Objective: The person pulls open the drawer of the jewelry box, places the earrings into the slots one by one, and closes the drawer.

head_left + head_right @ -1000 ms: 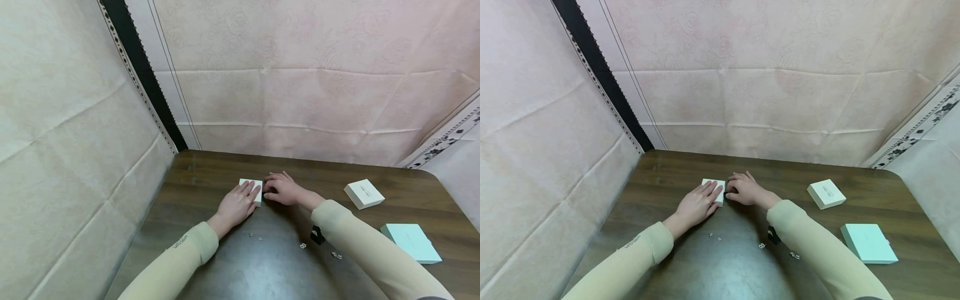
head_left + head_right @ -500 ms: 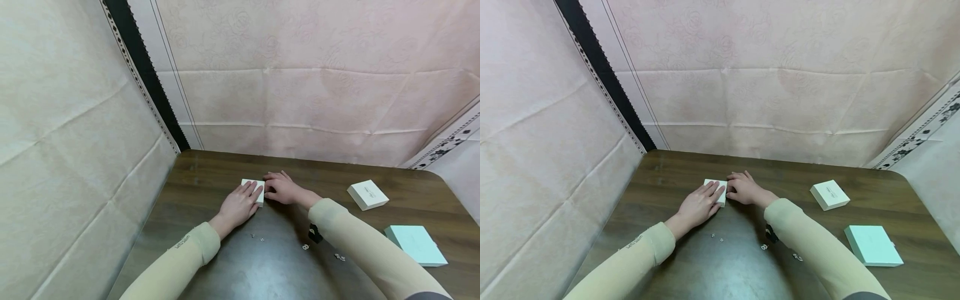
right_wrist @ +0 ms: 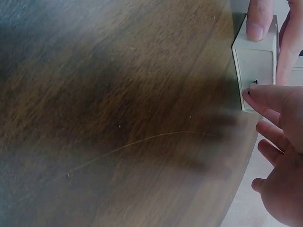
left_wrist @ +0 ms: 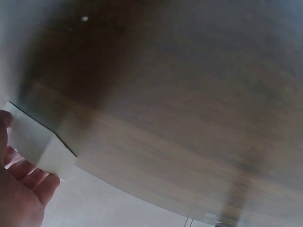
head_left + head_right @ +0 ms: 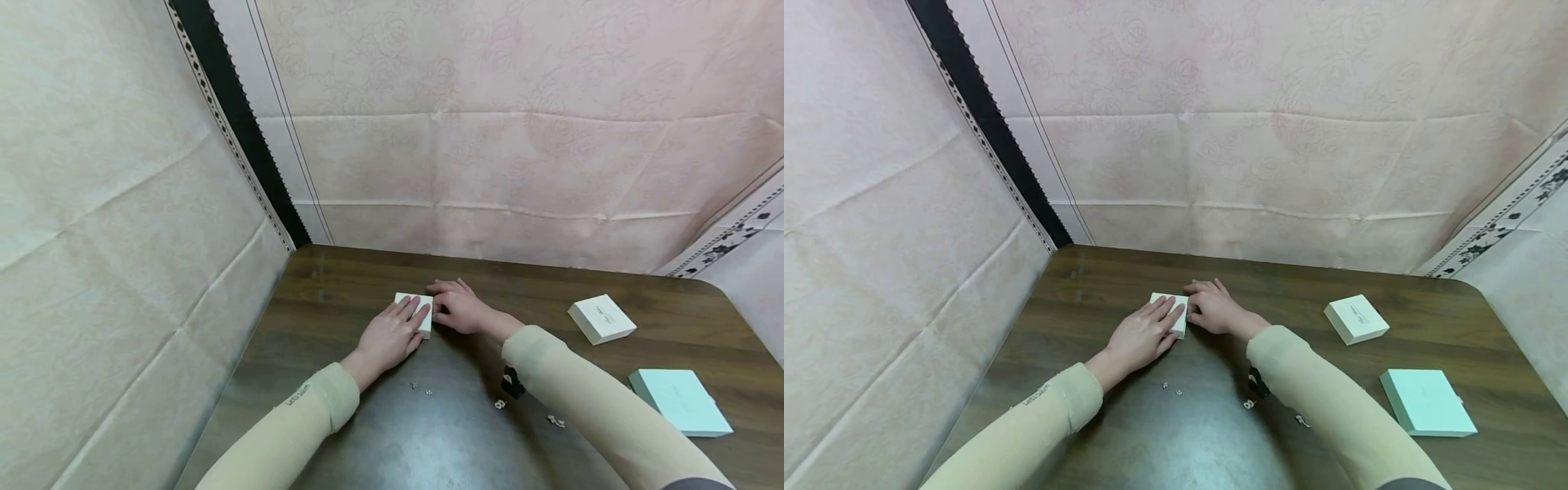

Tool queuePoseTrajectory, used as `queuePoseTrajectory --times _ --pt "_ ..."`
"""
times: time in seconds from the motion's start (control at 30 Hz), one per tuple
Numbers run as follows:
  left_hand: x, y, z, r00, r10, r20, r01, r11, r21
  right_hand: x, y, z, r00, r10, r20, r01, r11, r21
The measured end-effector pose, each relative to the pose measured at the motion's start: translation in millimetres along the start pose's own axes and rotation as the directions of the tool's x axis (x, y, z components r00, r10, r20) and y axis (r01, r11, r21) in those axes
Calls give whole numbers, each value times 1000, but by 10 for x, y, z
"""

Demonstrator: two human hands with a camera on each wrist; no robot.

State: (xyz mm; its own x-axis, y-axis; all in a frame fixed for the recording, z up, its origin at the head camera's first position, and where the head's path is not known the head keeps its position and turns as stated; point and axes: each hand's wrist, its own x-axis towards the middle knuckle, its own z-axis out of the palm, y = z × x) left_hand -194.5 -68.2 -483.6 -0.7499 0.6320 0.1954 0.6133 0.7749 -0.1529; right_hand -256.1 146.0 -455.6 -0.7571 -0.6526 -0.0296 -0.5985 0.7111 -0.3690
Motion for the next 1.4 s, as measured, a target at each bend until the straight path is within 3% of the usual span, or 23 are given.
queuePoseTrajectory --times 1.4 --pt "10 -45 -21 1000 7 9 -6 999 -52 -105 27 -39 1000 -5 -8 5 1000 4"
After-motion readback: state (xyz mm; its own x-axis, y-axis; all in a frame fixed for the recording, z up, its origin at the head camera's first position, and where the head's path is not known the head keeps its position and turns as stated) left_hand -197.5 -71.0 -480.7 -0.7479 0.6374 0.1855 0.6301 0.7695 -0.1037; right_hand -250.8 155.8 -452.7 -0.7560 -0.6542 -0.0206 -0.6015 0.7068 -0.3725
